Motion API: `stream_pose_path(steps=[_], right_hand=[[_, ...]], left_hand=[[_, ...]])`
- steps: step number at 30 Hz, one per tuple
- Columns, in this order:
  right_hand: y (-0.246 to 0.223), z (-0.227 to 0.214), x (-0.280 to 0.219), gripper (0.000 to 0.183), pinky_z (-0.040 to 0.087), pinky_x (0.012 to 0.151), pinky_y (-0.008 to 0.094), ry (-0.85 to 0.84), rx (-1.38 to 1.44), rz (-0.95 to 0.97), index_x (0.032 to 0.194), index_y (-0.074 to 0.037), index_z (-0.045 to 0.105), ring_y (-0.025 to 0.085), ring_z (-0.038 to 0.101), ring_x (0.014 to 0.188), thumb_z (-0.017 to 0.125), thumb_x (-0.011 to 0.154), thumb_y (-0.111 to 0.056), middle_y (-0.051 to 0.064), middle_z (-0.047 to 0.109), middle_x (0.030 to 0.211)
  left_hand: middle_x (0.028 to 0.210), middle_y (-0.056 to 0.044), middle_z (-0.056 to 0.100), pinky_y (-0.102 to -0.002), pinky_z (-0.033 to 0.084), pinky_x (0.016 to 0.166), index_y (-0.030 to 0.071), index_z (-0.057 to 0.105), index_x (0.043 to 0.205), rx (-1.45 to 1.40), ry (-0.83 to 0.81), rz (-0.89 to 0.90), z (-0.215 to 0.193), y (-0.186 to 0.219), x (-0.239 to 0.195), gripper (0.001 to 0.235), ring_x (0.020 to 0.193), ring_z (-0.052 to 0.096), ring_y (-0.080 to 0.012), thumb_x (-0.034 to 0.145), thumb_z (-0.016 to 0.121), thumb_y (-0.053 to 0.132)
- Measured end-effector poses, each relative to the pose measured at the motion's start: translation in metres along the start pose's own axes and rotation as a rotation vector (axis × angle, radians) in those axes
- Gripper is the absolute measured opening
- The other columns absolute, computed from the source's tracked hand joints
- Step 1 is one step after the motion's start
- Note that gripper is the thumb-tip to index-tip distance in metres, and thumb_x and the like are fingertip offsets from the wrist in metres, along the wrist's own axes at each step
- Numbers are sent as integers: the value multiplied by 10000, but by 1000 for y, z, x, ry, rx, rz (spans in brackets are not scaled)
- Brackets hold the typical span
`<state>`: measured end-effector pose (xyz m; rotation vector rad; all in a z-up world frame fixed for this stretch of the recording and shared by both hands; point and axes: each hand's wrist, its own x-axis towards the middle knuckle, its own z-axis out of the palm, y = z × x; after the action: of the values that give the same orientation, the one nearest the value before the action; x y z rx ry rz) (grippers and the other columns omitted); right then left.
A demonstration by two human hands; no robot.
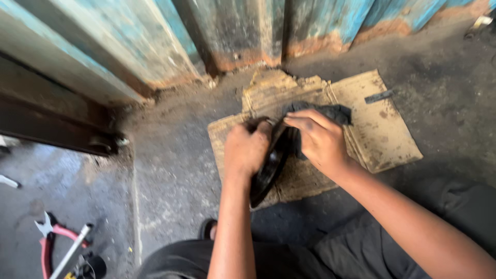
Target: The person scrubs a circular metal part with a small tool while sitting on the floor. They then wipe the part with a dark cloth, turning it over to clean both sides.
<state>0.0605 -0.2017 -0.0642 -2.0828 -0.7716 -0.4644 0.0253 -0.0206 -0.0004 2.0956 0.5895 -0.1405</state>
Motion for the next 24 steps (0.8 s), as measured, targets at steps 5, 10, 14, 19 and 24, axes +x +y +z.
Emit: stream_pose_path(steps=[5,10,14,19,24], right_hand=[[16,-5,11,278,602,770,303,-24,-38,48,1070,-12,746,250,752,882,594,902,149,134,748,1054],[8,-8,-10,262,602,865,339,14,28,-140,1083,-17,739,287,744,988,595,917,127,142,738,1109],[15,-5,8,203,605,813,317,-50,-25,95,1075,7,709,233,762,977,588,965,128,123,752,1075],[-6,-13,-8,264,597,845,348,-40,-182,-233,1066,-15,743,279,740,965,611,880,117,140,746,1082],[20,2,1,256,598,817,321,-12,-31,97,1077,22,709,256,749,936,557,920,155,148,724,1032]], left_hand=[[1098,-199,747,-430,503,1001,167,793,1119,38,-20,-8,-4,15,-4,451,1100,693,-368,815,560,404],[1072,-245,742,-454,520,993,114,791,1090,88,-53,-54,-5,11,-7,471,1105,691,-399,851,549,440],[1094,-238,715,-462,499,992,157,778,1112,98,-8,-32,-8,21,-10,459,1101,668,-407,826,565,447],[1097,-209,738,-449,504,992,215,794,1107,32,-8,7,-6,14,-12,436,1108,681,-381,797,555,407],[1125,-228,722,-439,496,1012,163,781,1124,57,-30,-5,-10,18,-10,442,1126,673,-387,826,578,420]])
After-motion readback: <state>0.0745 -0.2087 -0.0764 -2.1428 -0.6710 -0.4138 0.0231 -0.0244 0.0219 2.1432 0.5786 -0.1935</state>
